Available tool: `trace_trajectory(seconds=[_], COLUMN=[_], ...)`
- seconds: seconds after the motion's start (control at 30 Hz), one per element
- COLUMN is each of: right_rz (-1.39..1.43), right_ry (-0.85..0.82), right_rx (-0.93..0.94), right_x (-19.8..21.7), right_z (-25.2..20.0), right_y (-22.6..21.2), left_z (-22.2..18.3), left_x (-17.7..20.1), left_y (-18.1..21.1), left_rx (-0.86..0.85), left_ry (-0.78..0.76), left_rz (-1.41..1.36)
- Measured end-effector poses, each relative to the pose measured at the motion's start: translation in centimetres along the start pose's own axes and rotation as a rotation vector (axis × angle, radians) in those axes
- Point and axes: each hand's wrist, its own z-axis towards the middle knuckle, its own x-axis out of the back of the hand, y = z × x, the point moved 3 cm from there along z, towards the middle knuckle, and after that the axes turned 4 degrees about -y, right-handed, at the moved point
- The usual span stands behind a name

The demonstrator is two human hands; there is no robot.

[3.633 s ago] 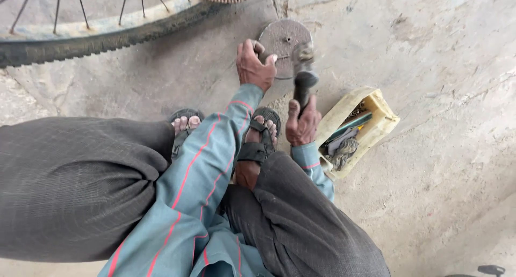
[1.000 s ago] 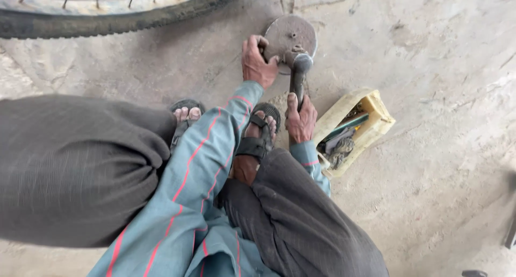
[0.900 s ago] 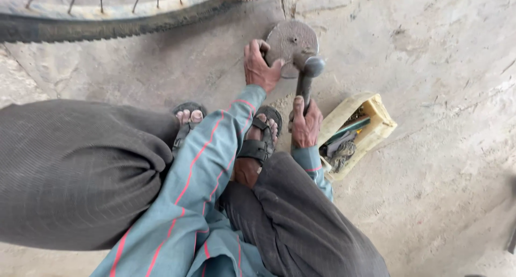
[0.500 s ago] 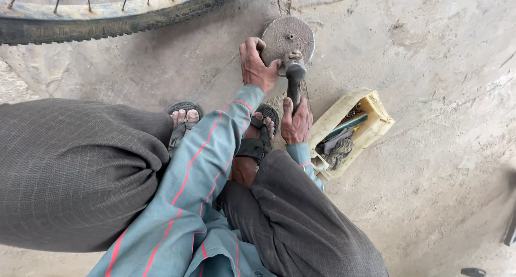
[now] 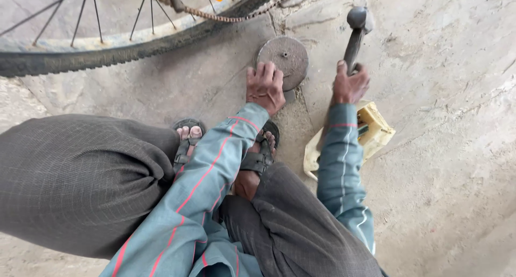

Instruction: Repairing a bicycle chain by hammering a connecting pin into place.

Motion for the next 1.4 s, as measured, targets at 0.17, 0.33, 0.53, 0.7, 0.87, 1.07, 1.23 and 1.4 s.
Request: trace_trajectory(seconds=[0.17,0.33,0.53,0.7,0.87,1.07,1.23,1.4], right_rz=[-0.164,0.004,-0.091,-0.341,-0.253,-0.341,-0.472,-0.213], right_ry=[0.12,-0.424,-0.323,-0.208,-0.228,-0.167,-0.253,-0.405], right_rx=[0.694,1.044,0.829,0.781,1.035,1.425,1.474,1.404], right_x=[0.5,-0.4,-3.8,-4.0,-9.8,-13.3,-8.8,-0.7], right_z=[0.6,-7.0,-0.7,4.0,4.3,5.5,4.5,1.6], right_y=[-3.7,-7.9,-3.1,-4.1,-10.6,-14.0,-12.6,-12.5], left_z=[1.8,4.1,8.2,12.1,12.3,11.7,11.1,11.5], left_x=[1.4,2.8,1.1,0.3,2.2,2.2,2.2,3.1], left_y=[0.1,1.1,0.5,-2.5,-2.3,-2.8,-2.7,-2.6], left_rx=[-0.03,0.009,-0.182,-0.021,0.045,0.083,0.019,-0.007], left_ry=[-0.011,0.072,0.028,-0.064,-0.152,-0.169,-0.091,-0.302], left_rz=[-0.047,-0.115,-0.16,0.137,0.117,0.154,0.179,0.026])
